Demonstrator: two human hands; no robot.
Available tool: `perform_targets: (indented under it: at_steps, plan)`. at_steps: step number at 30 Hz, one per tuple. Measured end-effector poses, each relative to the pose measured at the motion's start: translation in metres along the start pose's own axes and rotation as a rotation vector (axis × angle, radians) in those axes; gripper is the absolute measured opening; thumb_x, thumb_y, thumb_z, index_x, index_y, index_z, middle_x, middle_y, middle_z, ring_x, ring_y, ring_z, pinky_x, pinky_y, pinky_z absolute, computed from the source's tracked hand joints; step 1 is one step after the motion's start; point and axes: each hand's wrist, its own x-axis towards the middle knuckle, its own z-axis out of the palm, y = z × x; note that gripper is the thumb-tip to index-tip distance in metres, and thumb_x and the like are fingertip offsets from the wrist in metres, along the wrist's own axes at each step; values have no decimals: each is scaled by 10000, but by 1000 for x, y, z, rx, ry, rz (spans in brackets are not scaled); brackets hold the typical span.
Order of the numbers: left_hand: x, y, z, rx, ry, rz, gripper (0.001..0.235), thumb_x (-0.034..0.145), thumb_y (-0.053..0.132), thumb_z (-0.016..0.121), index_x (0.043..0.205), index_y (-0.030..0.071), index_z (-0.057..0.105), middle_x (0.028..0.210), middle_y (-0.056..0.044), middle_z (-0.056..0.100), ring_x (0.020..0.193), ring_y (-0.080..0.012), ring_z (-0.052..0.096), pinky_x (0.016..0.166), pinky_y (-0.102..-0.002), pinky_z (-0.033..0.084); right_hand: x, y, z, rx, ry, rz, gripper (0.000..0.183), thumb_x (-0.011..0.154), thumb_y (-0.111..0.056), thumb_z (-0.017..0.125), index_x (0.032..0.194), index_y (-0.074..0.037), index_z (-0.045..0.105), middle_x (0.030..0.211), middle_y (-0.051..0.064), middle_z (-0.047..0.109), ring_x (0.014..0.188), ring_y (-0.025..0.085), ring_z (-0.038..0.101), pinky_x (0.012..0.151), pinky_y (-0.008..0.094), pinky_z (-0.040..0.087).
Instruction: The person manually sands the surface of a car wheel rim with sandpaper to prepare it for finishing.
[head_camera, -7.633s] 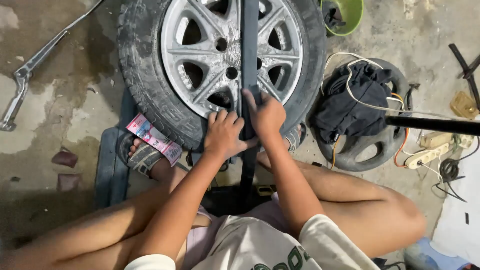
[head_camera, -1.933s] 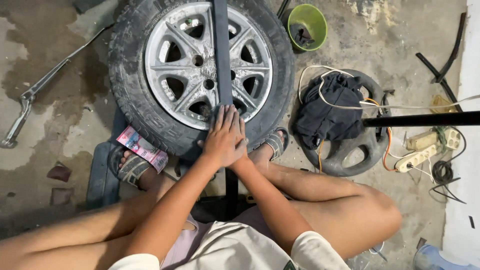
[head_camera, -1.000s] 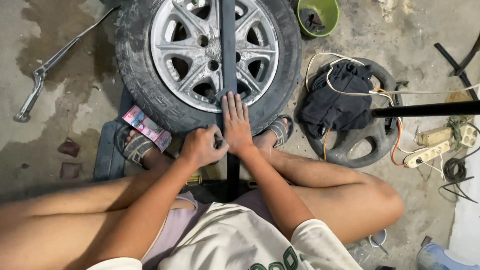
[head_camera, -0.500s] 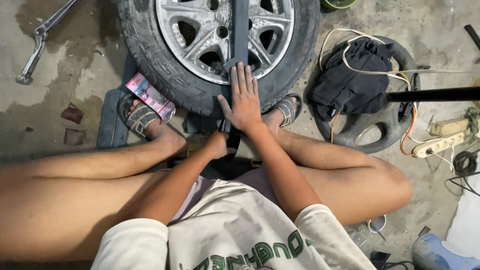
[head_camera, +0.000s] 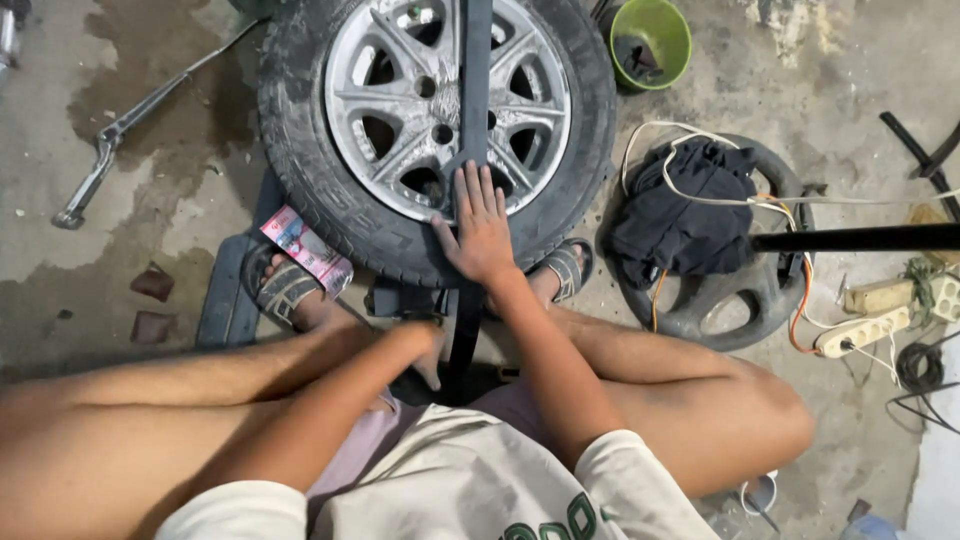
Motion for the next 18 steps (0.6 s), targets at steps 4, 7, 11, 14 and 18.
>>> perform_targets:
  at_steps: [4,7,11,14,18]
  plan:
    - [-159,5,-140,-74,403,-48,716,752,762,654,1065,138,813,1000,-124,785,978,-326,748,764,-512,617,-25,-6,10,-59,49,-27,847,1024,-441,550,1670,-98,124,1735,143,76,1598,363,72,1268,563,153]
    - [-200,-15,-234,-237,970,-44,485,921,566,633,1151,159,762,1022,-112,768,1011,-353,736,757,-529,602,-39,-20,-4,-78,38,-21,860,1000,-436,554,1660,-69,141,1726,169,94,1589,381,81,1259,567,143]
    - [-142,-43,-272,-127,1306,-142,678,914,463,707,1537,290,505,1639,-227,266,1516,-435,179,1120,-731,220,-54,-44,-29,32,74,-24,845,965,-427,599,1580,47,266,1669,248,235,1569,427,191,1256,561,180]
    - [-124,-50,-253,-81,1456,-107,662,990,571,587,1583,296,479,1670,-213,274,1548,-403,146,1149,-695,145,-56,-45,-33,51,31,-17,803,973,-419,590,1581,16,296,1676,208,248,1568,402,209,1247,567,195]
    - [-178,-46,-251,-242,1185,-40,576,1068,511,529,1598,300,446,1710,-191,227,1585,-387,126,1220,-666,143,-42,-31,-17,-30,-17,17,832,997,-520,553,1631,-65,263,1696,170,225,1566,389,187,1238,571,169]
